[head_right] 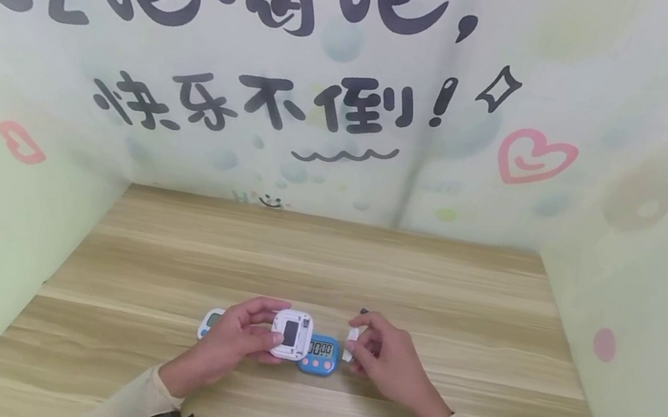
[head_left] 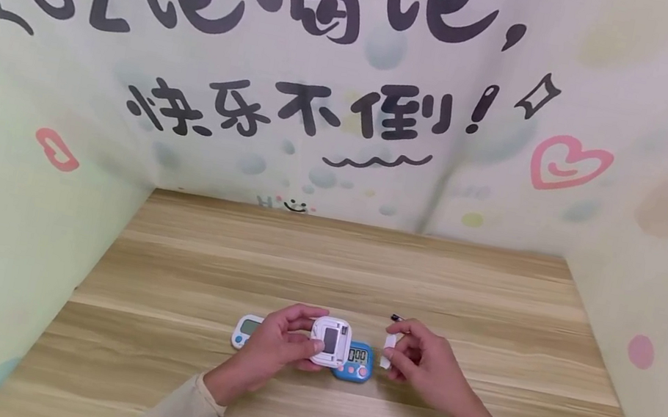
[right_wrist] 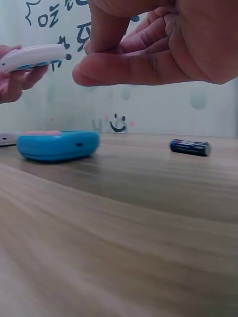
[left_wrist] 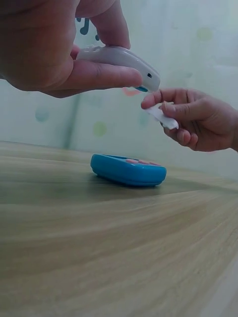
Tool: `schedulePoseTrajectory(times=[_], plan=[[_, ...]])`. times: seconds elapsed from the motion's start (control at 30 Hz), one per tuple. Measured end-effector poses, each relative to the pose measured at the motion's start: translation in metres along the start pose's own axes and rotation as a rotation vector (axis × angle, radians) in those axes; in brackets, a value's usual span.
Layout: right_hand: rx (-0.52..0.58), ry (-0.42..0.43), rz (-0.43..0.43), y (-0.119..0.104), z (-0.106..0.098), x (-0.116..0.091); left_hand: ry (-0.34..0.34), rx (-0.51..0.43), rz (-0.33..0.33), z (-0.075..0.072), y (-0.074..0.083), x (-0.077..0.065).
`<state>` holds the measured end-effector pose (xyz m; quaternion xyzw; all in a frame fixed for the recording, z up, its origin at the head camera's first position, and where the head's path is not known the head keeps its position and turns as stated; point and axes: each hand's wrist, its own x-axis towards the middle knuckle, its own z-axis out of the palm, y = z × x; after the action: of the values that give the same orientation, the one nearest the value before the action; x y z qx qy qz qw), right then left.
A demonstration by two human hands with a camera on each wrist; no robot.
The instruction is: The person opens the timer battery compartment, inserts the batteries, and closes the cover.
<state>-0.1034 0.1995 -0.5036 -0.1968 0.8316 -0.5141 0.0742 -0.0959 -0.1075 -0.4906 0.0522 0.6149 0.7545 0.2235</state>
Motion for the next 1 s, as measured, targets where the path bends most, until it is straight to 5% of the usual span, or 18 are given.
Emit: schedulePoseTrajectory(times=[0.5,0.73,1.0], plan=[[-0.135,-0.183,0.120,0.019,-0.013,-0.007,-0.006,0.011,0.010,-0.006,0.001,-0.004],[-0.296,-0.186,0.154,0.018,-0.013,-0.007,-0.008,0.015,0.012,-0.008,0.001,-0.005],[-0.339,-0.183,0.182,0.019,-0.009,-0.007,-0.002,0.008,0.005,-0.008,0.002,-0.006]])
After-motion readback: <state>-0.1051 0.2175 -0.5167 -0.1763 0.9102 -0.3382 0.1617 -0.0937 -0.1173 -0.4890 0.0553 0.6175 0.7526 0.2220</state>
